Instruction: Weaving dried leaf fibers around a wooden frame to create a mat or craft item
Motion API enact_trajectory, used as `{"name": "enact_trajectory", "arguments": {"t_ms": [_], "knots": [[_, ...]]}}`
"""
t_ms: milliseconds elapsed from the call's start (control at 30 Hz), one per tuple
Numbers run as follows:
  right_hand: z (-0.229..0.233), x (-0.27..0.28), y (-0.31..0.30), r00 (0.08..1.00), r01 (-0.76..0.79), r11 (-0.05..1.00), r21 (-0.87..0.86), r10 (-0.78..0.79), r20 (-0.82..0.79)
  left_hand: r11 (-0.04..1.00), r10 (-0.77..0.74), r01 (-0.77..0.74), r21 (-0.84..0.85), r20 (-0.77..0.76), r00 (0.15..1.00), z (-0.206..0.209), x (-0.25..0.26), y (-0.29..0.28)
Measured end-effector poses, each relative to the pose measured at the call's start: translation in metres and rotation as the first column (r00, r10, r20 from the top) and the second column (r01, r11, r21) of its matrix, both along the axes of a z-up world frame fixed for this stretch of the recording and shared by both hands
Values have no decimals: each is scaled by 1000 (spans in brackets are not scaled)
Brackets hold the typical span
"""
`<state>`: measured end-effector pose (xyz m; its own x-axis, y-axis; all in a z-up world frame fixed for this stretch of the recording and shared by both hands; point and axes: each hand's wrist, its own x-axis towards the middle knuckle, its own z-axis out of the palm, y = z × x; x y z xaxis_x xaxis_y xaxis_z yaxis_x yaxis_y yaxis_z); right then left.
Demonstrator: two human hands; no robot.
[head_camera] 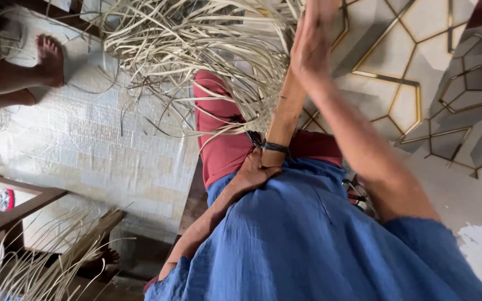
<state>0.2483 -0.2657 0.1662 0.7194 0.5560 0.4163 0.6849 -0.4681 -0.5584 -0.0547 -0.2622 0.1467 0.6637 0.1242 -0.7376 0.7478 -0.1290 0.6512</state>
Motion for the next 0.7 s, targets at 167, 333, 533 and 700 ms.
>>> {"name": "enact_trajectory", "arguments": {"t_ms": [167, 333, 533, 700], "knots": [[-40, -30, -31, 998, 21, 954, -300, -37, -49, 998, -7, 7, -65, 4, 1000, 19, 4, -1], [-50, -26, -30, 997, 70, 935, -347, -63, 33, 996, -84, 85, -36, 28, 996, 10, 4, 6], [-62, -19, -36, 999, 7, 949, -314, -20, -39, 982, -134, 103, 158, 198, 971, 64, -11, 69], [-58, -19, -37, 998, -6, 956, -295, 23, 54, 844, 334, -505, 181, 559, 759, 80, -8, 75]]}}
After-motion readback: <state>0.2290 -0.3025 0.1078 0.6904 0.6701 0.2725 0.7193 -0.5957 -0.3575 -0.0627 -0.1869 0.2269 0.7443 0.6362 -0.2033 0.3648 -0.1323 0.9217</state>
